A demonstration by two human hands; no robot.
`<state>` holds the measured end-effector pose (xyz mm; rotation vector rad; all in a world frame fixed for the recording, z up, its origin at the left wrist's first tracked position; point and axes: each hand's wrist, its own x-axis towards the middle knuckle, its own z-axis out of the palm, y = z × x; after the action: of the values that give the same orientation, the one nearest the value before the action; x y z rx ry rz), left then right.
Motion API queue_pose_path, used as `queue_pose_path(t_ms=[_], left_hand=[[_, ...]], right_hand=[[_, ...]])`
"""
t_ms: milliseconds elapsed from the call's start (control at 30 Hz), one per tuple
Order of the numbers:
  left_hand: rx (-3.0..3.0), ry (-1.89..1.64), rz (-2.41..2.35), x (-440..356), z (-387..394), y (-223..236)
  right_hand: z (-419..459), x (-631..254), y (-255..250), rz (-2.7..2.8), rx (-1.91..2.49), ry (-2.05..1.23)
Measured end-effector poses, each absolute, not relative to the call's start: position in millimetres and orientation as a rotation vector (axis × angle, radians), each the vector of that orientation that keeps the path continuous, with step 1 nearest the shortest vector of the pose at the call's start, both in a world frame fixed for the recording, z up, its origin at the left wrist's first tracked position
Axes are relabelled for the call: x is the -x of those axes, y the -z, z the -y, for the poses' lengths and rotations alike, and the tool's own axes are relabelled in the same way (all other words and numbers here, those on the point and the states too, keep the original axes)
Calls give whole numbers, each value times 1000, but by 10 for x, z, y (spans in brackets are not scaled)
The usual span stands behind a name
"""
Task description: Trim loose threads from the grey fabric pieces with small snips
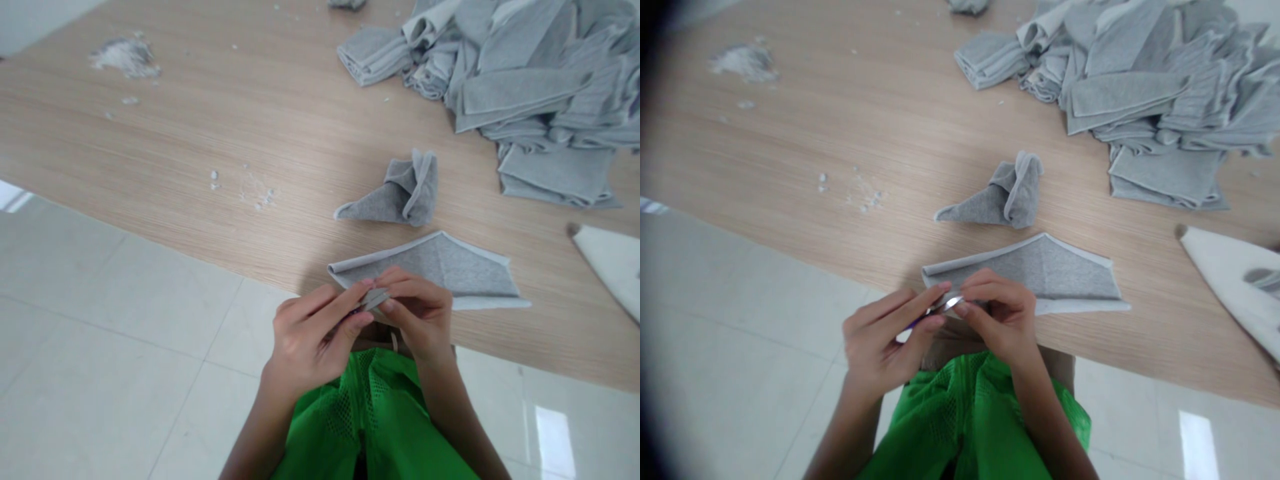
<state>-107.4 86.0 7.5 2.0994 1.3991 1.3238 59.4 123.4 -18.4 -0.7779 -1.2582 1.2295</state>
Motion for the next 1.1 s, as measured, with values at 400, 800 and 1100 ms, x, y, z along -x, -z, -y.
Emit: queue_pose_path(t_ms=[400, 800, 1100], left_hand=[[-1685, -1409, -1507, 1347, -917, -16], [-1093, -1459, -1599, 1678, -1057, 126], [-783, -1415, -1461, 1824, -1240, 185]], right_hand=[[-1421, -280, -1, 1513, 889, -1156], [-1650, 381, -170, 1779, 1147, -900], [-1816, 583, -4, 1780, 1177, -805]])
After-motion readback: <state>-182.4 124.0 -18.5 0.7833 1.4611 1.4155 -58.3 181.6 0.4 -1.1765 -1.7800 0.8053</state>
